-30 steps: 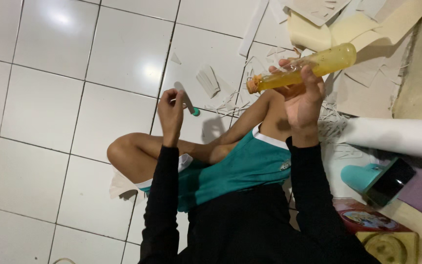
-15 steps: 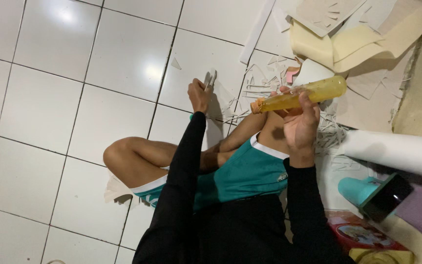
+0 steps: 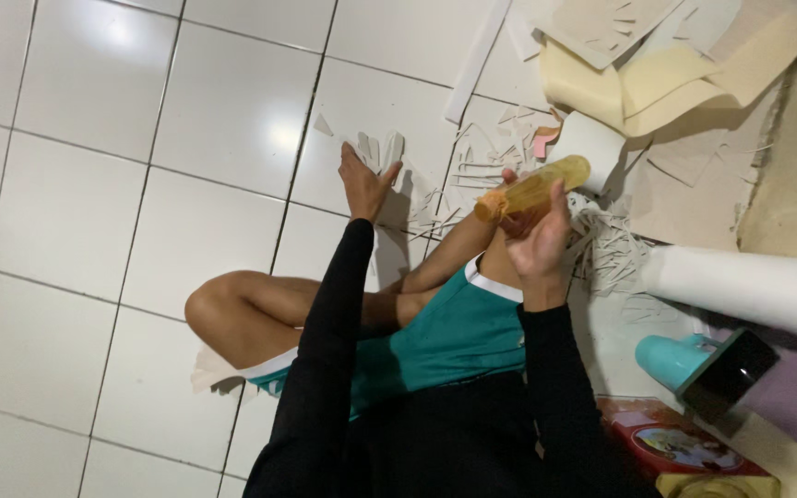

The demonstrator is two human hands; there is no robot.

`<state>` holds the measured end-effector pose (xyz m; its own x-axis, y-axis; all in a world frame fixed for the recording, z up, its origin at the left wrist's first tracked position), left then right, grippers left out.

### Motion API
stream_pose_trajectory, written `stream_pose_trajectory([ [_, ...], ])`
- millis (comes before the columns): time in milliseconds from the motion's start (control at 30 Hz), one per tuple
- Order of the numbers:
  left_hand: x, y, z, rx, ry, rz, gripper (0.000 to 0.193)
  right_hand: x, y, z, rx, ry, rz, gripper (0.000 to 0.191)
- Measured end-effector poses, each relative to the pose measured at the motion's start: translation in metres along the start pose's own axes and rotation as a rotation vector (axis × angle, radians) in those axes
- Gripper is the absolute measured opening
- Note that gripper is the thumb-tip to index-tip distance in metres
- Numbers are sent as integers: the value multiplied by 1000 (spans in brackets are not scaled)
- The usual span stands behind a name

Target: The person sits on the floor of a craft workshop and assembles cut paper decorations. They squeeze glue from a bottle onto paper strips, press cutout pieces together, then use scissors to cut a sheet of ruled paper into pieces, adding to a pile of finished cutouts on the floor.

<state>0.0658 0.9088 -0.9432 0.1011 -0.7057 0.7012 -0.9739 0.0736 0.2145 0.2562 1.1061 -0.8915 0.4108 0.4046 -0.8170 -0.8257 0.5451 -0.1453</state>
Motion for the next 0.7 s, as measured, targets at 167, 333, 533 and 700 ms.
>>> stream_pose_trajectory([
  [167,-30,0,-32,130,314,-17,106,5,-10,4,32,-147,10,42],
  [333,-38,5,-45,259,496,131,93,-2,-6,-6,-125,-132,62,48],
  [533,-33,9,-24,304,662,330,79,-26,24,-32,-280,-1,105,50],
  [700,-18,13,-10,135,736,248,53,-40,54,-52,-368,-8,101,54],
])
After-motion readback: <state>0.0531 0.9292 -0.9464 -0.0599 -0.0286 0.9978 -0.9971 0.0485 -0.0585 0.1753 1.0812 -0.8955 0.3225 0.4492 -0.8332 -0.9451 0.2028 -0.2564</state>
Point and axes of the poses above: each hand's wrist, its own y-axis towards the middle knuckle, its own x-axis out of the back of the hand, z = x × y, the point moved 4 cm from there along y, towards the middle knuckle, and after that the axes turned 8 degrees about x, right-handed, at the moved point
